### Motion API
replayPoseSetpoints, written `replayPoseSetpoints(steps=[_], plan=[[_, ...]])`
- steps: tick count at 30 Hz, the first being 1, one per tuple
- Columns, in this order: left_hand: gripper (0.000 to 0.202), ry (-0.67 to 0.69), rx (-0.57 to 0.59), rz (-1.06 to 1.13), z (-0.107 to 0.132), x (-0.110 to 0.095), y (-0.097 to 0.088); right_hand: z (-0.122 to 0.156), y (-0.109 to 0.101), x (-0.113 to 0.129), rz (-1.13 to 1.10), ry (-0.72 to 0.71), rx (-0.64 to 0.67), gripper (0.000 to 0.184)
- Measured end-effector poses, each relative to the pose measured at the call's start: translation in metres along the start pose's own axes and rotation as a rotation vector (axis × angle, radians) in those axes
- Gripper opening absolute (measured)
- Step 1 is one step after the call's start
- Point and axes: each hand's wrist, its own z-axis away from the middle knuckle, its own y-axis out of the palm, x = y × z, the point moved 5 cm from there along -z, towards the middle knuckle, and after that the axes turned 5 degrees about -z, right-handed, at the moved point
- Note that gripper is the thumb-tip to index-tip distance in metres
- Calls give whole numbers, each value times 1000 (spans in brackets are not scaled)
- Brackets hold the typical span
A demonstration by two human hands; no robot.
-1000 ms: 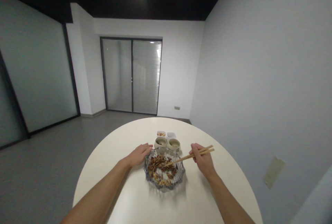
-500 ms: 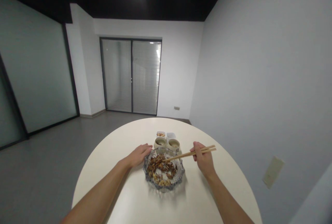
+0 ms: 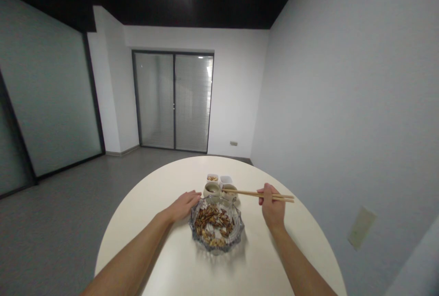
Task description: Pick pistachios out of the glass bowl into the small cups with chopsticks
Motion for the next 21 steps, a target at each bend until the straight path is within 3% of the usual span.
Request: replayPoseSetpoints(steps=[5,15,21], plan=[[71,8,6,10,0,-1,0,-6,-2,-8,54,-25,-91,74],[71,10,7,9,-1,1,0,-6,17,-30,137,-28,46,74],[72,-17,31,5,-1,1,-1,-10,13,-24,118,-34,33,75]])
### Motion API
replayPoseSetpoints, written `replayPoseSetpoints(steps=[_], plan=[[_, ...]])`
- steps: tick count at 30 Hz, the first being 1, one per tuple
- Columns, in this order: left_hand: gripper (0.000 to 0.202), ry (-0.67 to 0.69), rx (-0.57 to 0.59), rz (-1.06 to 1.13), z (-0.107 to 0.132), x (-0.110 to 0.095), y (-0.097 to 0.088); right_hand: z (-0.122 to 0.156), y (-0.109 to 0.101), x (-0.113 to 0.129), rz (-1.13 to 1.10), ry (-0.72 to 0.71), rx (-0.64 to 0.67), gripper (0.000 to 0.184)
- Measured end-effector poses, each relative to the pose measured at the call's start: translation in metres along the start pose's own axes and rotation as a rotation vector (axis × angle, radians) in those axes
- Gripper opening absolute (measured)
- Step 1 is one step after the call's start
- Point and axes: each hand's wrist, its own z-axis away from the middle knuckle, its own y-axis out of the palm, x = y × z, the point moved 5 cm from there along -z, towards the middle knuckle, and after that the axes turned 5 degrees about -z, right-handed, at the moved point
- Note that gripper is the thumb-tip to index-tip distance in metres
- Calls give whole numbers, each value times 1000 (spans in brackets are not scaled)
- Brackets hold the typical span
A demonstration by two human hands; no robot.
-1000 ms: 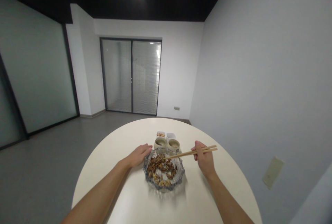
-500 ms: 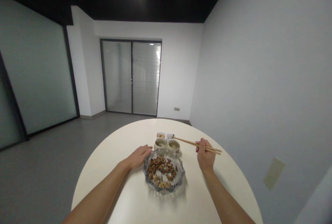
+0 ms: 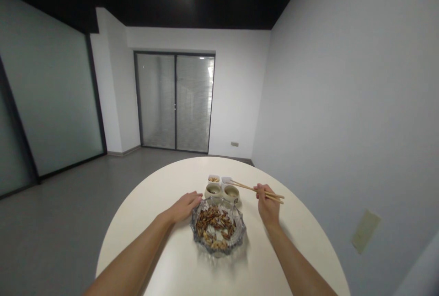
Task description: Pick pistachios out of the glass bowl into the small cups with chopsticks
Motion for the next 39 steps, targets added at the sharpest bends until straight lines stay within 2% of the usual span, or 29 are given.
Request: replayPoseSetpoints(steps=[6,11,20,28,39], plan=[[73,-4,3,14,1,-2,-1,5,-13,18,-132,3,-45,75],[76,-28,24,0,2,-1,0,17,-5,28,-230,-11,47,72],[78,-18,33,-14,1,0,1,25,4,28,-239,17,116,72],[72,7,-2,-8,0,2,1,35,14,15,-152,28,291,69],[67,42,-12,-13,1,-1,0,31,6,18,-151,71,201,74]])
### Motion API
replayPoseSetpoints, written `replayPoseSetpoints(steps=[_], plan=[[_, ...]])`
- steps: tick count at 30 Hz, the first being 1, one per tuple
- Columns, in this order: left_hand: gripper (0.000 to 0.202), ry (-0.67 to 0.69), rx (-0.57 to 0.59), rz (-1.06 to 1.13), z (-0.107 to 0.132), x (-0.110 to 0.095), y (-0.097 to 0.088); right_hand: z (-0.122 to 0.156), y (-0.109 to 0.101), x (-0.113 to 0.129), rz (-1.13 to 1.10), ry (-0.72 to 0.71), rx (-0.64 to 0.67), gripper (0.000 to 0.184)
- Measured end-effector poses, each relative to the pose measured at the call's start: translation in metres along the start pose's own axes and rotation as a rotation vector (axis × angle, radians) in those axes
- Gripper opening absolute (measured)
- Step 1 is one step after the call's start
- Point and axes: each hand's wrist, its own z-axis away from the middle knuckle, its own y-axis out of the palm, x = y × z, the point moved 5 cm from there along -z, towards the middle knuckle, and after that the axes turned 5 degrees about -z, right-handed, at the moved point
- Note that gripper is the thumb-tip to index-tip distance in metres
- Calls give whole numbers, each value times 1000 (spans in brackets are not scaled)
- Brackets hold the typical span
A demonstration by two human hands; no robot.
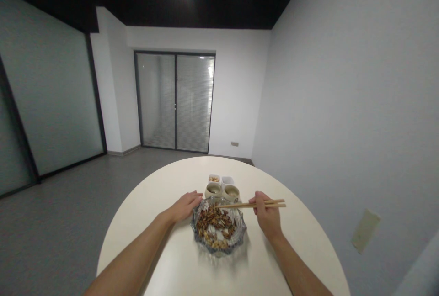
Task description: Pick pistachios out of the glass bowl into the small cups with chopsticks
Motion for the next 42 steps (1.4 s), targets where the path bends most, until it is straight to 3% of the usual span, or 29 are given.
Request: replayPoseSetpoints(steps=[5,12,18,26,33,42], plan=[[70,-11,0,-2,0,0,1,-1,-4,-2,-7,-2,-9,72],[76,-53,11,2,-2,5,3,-7,-18,7,-17,-28,-253,77],[73,-56,-8,20,0,3,1,-15,-26,0,86,-53,-332,80],[72,-34,6,18,0,1,0,-25,-22,-15,170,-76,-323,80],[70,62,1,22,0,-6,-3,-32,-20,-21,190,-62,-246,81],[70,-3,-2,18,-1,-3,-2,-14,-29,8,62,-82,-268,77]])
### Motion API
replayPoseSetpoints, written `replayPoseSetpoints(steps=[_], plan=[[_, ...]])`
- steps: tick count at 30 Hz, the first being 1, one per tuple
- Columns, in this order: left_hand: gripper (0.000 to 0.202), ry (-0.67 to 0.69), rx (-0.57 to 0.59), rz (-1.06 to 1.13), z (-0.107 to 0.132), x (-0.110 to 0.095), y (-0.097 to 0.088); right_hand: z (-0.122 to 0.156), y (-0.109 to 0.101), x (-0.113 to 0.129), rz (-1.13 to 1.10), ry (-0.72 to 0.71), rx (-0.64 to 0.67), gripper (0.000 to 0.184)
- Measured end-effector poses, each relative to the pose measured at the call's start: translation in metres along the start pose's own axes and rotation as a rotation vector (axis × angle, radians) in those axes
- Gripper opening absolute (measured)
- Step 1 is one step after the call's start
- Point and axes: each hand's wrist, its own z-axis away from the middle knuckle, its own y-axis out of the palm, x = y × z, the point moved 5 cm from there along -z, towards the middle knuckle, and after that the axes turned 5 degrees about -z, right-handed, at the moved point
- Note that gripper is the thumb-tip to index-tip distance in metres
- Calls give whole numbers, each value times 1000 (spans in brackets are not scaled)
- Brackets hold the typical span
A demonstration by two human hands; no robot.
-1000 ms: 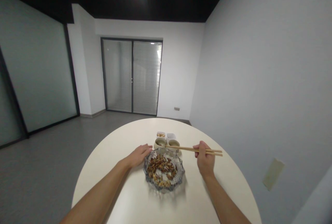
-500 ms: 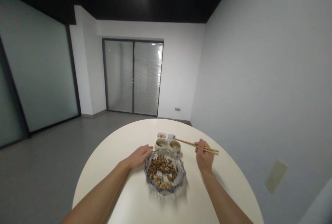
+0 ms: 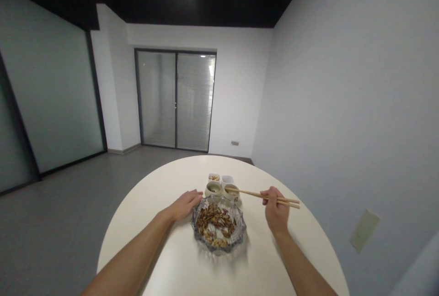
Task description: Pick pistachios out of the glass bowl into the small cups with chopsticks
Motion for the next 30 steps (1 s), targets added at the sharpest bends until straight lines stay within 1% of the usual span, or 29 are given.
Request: replayPoseSetpoints(steps=[4,6,8,11,14,17,22,25,30], plan=[[71,22,-1,-4,1,-3,-1,13,12,13,-65,-7,170,74],[70,22,-10,1,2,-4,-1,19,20,14,-63,-4,262,75],[69,22,-18,5,2,-4,-2,23,26,12,-54,1,323,75],[69,22,-13,5,2,-4,-1,27,29,8,-52,3,342,75],[69,2,0,-2,1,-2,0,29,27,10,-55,-44,352,72],[69,-12,-1,-9,1,-1,0,31,27,17,-46,-122,391,69],[69,-35,-5,-5,2,1,-1,36,34,32,0,-227,492,69],[72,-47,4,-3,2,1,-1,39,38,39,-14,-247,528,69],[77,-57,16,-18,2,-1,-1,41,39,45,-60,-236,552,65]])
